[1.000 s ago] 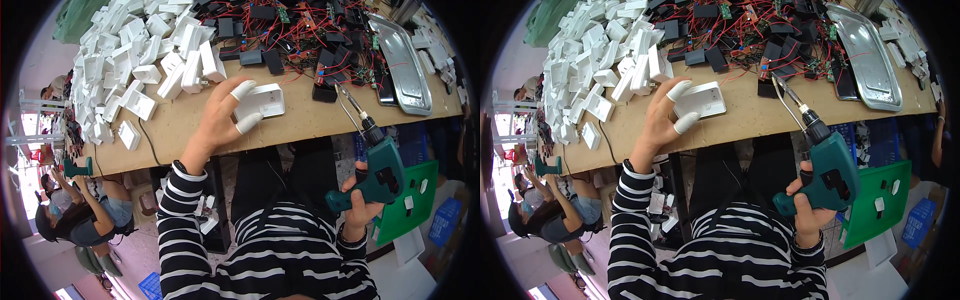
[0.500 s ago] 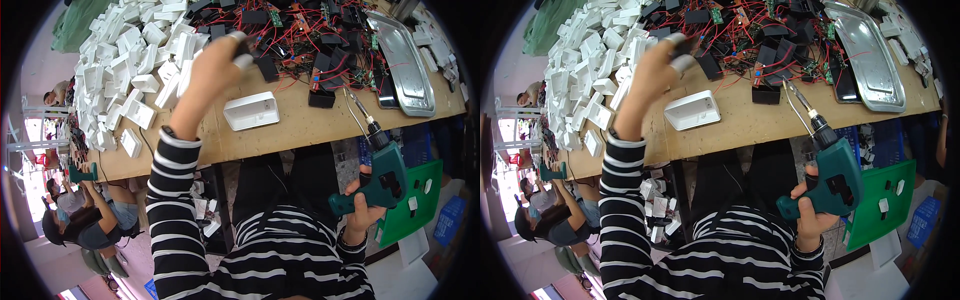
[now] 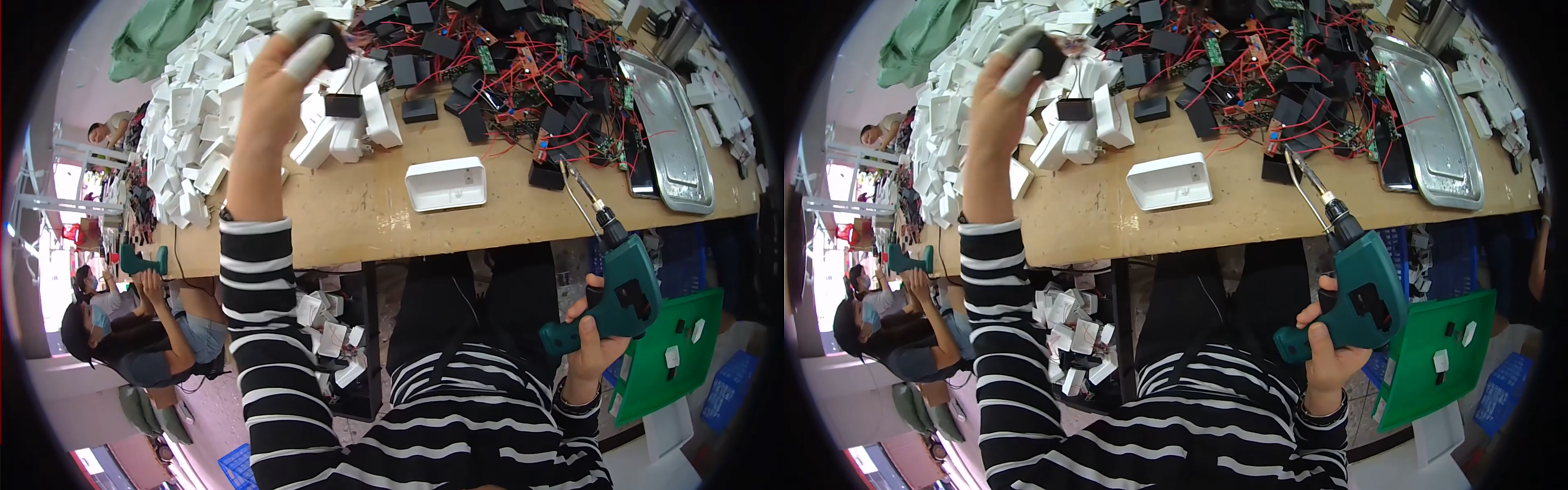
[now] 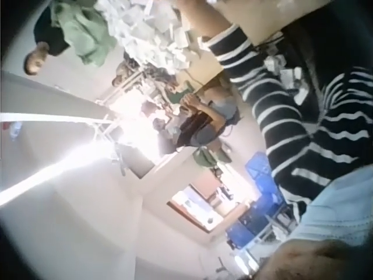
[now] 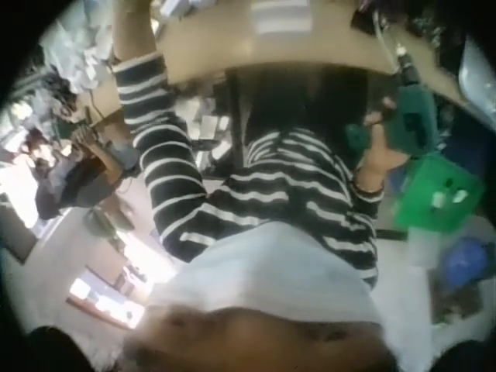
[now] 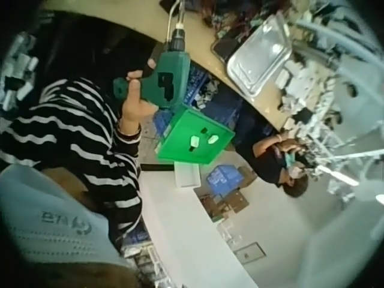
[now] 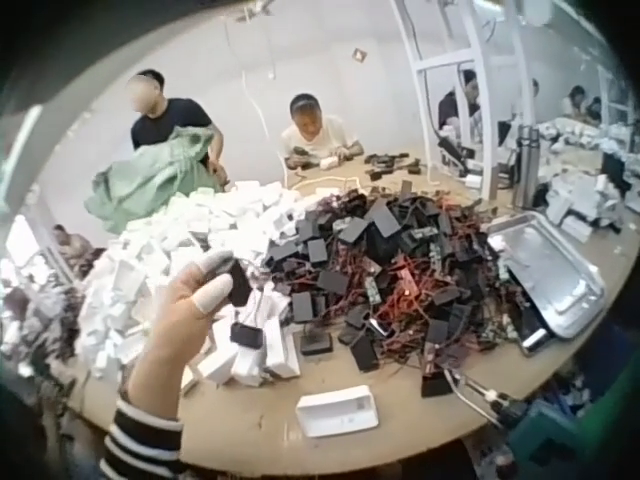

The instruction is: Soldering or welding wires into small plastic housings using a handheld soldering gun at a manual workstation.

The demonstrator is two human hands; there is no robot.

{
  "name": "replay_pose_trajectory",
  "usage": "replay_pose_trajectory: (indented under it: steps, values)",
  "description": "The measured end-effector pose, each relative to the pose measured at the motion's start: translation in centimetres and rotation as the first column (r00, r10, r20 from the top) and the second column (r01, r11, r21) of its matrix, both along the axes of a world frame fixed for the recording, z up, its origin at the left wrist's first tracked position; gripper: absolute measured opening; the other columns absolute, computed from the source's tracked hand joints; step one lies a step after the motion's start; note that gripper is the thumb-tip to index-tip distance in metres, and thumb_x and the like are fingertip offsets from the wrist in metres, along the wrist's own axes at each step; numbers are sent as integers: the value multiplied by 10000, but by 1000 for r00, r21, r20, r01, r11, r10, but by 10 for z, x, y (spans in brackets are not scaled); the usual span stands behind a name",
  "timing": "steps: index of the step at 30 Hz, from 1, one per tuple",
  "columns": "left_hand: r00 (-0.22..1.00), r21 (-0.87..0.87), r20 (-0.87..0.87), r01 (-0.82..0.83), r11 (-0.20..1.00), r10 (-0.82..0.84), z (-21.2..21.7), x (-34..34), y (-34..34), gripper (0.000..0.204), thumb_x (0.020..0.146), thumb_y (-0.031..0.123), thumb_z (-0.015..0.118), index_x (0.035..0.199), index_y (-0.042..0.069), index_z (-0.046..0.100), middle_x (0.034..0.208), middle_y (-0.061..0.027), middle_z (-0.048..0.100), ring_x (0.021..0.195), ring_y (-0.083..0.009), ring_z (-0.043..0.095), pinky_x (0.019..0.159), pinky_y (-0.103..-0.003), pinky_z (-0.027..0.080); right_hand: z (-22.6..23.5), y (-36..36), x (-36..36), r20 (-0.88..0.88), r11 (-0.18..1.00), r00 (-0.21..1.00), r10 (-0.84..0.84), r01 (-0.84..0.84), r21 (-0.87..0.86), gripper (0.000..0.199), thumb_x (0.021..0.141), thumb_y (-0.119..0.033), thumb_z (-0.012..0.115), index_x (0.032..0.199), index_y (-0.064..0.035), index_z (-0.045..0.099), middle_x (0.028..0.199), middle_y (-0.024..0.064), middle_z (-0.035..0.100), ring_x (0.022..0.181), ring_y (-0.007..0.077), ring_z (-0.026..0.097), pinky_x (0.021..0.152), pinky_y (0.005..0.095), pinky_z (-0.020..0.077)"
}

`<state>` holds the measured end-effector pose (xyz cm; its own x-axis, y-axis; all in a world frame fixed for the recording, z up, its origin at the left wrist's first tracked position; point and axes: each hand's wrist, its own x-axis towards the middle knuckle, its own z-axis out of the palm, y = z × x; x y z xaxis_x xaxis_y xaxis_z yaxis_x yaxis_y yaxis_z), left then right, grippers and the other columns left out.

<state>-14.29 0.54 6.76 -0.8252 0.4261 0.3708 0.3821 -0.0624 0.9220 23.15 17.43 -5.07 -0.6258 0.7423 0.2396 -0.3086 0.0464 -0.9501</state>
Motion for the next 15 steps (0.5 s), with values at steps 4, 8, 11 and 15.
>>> replay_pose_trajectory:
  steps: [4,8,11,15]
  values:
    - [954,310,23,276,910,-297,9,-14,-11,325,900,115,488,1210,21,467,1210,-153,501,1094,-239,510,907,-364,450,3,-7,0,-38,1000,999,0,0,24,553,775,-87,606,1245,42,345,1106,234,509,666,156,561,528,230,472]
    - [903,572,-33,369,733,-429,15,-18,-19,327,904,125,484,1216,30,454,1248,-160,471,1128,-256,484,937,-385,426,5,-6,2,-35,1000,999,17,-17,19,547,781,-75,601,1247,42,340,1108,232,507,679,155,564,536,234,473]
    - [953,450,17,262,854,-302,10,-17,-13,349,888,131,521,1206,6,451,1210,-154,504,1086,-255,517,939,-391,424,5,-9,1,-37,1000,999,21,-20,21,538,785,-71,597,1245,42,342,1109,231,507,680,154,564,538,234,474]
    - [870,691,13,349,633,-493,8,-2,-36,399,898,208,507,1244,34,412,1273,-134,449,1147,-281,465,967,-403,401,4,-6,2,-59,999,998,20,-18,33,534,787,-70,595,1245,41,343,1112,230,508,678,153,563,537,233,473]
